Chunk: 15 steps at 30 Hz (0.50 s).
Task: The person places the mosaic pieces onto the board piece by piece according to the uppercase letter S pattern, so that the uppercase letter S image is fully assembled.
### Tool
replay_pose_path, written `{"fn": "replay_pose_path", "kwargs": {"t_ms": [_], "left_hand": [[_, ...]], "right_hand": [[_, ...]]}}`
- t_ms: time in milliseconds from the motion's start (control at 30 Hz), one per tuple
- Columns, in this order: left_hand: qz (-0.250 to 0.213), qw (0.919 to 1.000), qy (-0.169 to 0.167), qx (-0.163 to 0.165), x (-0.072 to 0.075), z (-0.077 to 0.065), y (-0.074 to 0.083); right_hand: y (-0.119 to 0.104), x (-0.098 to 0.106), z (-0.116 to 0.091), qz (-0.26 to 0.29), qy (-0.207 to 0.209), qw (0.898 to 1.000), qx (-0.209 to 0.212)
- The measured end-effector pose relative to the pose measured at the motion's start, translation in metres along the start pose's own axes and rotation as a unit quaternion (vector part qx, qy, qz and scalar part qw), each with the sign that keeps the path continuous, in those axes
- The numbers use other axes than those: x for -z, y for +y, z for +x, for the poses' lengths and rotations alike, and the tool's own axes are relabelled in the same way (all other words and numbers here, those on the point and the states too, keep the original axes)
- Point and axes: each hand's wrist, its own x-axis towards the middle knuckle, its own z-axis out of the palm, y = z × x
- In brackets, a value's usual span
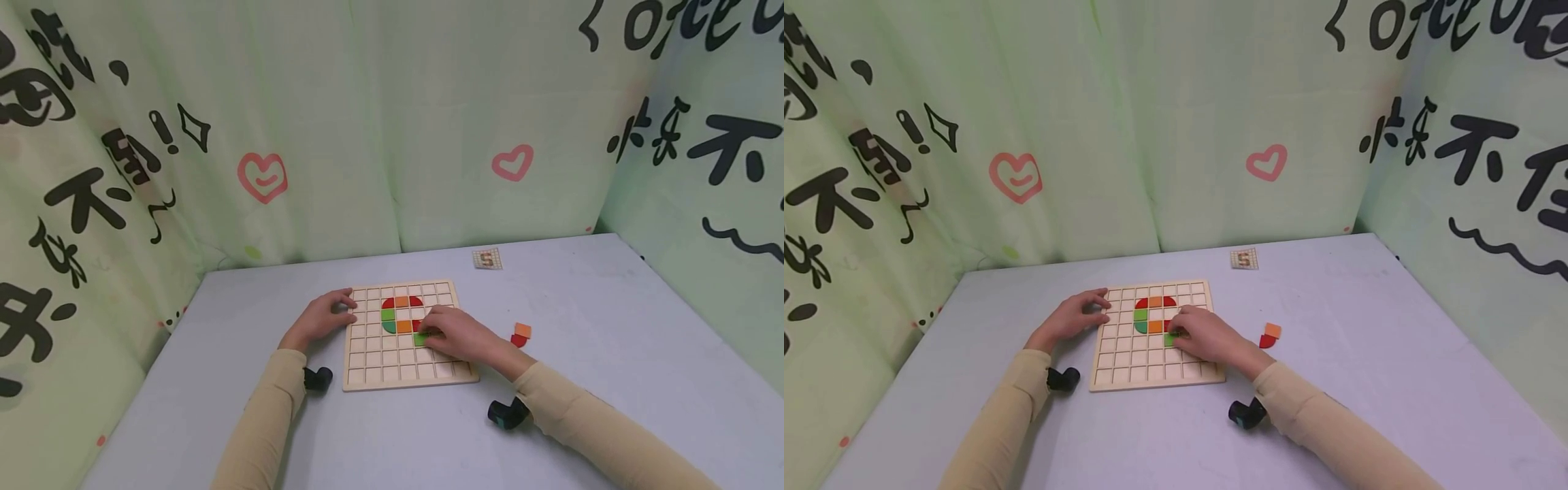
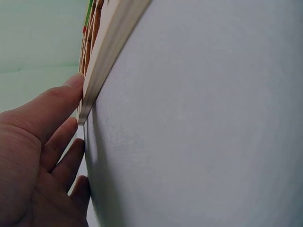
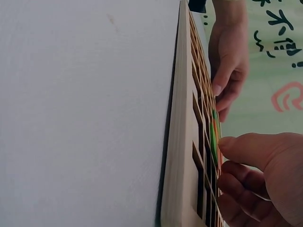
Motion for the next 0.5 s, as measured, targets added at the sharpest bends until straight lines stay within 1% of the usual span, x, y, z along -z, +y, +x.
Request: {"fn": "replay_pose_path", "kwargs": {"t_ms": [233, 367, 500], "left_hand": [[-0.007, 1.0000, -0.002, -0.001, -0.001, -0.001, 0.002], [0.002, 1.0000, 0.003, -0.006, -0.002, -0.002, 0.002], [0.002, 1.0000, 0.003, -0.006, -0.002, -0.001, 0.002]], "right_hand": [[0.017, 0.014, -0.019, 0.026, 0.005, 0.999, -0.045], [0.032, 0.027, -0.033, 0.045, 0.001, 0.996, -0.082], [0.047, 0.042, -0.048, 0.041, -0.001, 0.994, -0.101]]}}
